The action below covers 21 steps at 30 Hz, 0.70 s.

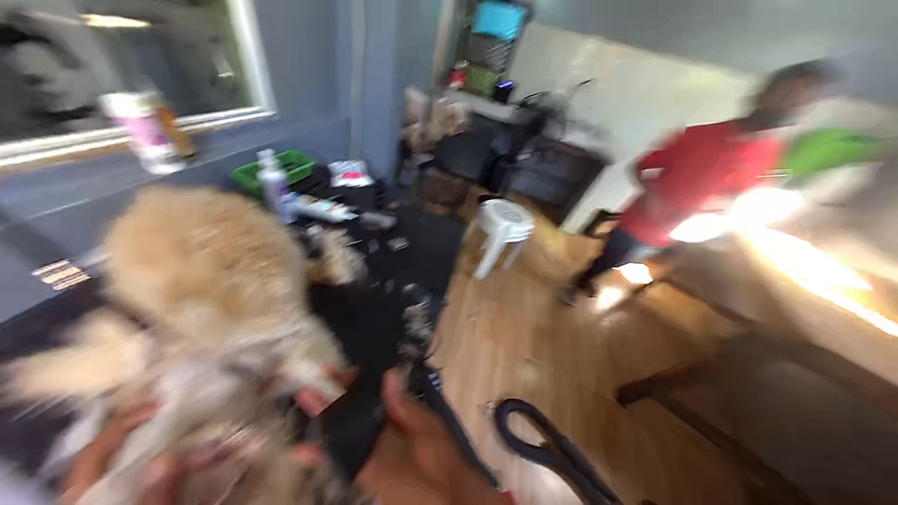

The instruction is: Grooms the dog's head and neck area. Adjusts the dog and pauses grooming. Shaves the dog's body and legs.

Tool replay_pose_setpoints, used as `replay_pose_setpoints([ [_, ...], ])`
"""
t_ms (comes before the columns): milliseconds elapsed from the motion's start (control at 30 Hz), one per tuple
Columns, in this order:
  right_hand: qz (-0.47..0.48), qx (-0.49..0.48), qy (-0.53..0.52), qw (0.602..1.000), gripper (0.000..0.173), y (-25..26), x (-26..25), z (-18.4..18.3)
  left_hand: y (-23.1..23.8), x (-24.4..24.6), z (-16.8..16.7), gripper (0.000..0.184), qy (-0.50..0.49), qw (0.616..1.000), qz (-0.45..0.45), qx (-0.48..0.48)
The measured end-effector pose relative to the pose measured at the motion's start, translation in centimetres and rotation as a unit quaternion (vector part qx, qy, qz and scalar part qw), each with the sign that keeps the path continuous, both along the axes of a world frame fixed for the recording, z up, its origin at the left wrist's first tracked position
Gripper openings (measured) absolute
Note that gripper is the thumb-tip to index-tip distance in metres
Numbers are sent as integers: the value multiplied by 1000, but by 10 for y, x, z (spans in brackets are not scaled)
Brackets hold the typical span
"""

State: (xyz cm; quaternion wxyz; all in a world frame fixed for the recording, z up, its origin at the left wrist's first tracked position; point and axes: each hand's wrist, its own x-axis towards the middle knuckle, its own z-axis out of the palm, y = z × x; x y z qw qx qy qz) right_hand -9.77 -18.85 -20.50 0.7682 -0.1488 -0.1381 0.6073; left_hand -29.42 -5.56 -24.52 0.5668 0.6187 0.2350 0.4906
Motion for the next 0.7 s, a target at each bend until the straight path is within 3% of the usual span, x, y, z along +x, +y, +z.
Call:
replay_pose_setpoints([
  [67, 7, -10, -63, 998, 54, -1, 1, -7, -11, 4, 11, 42, 5, 995, 52, -84],
  [200, -96, -28, -194, 976, 48, 5, -13, -12, -7, -6, 13, 39, 25, 989, 81, -117],
  [400, -218, 100, -427, 872, 50, 33, -32, 8, -6, -15, 23, 38, 56, 991, 73, -93],
  [533, -218, 165, -542, 794, 51, 49, -32, 19, -8, -14, 28, 36, 56, 990, 70, -105],
  [700, -180, 209, -603, 748, 53, 59, -28, 24, -8, -15, 26, 34, 58, 993, 60, -81],
])
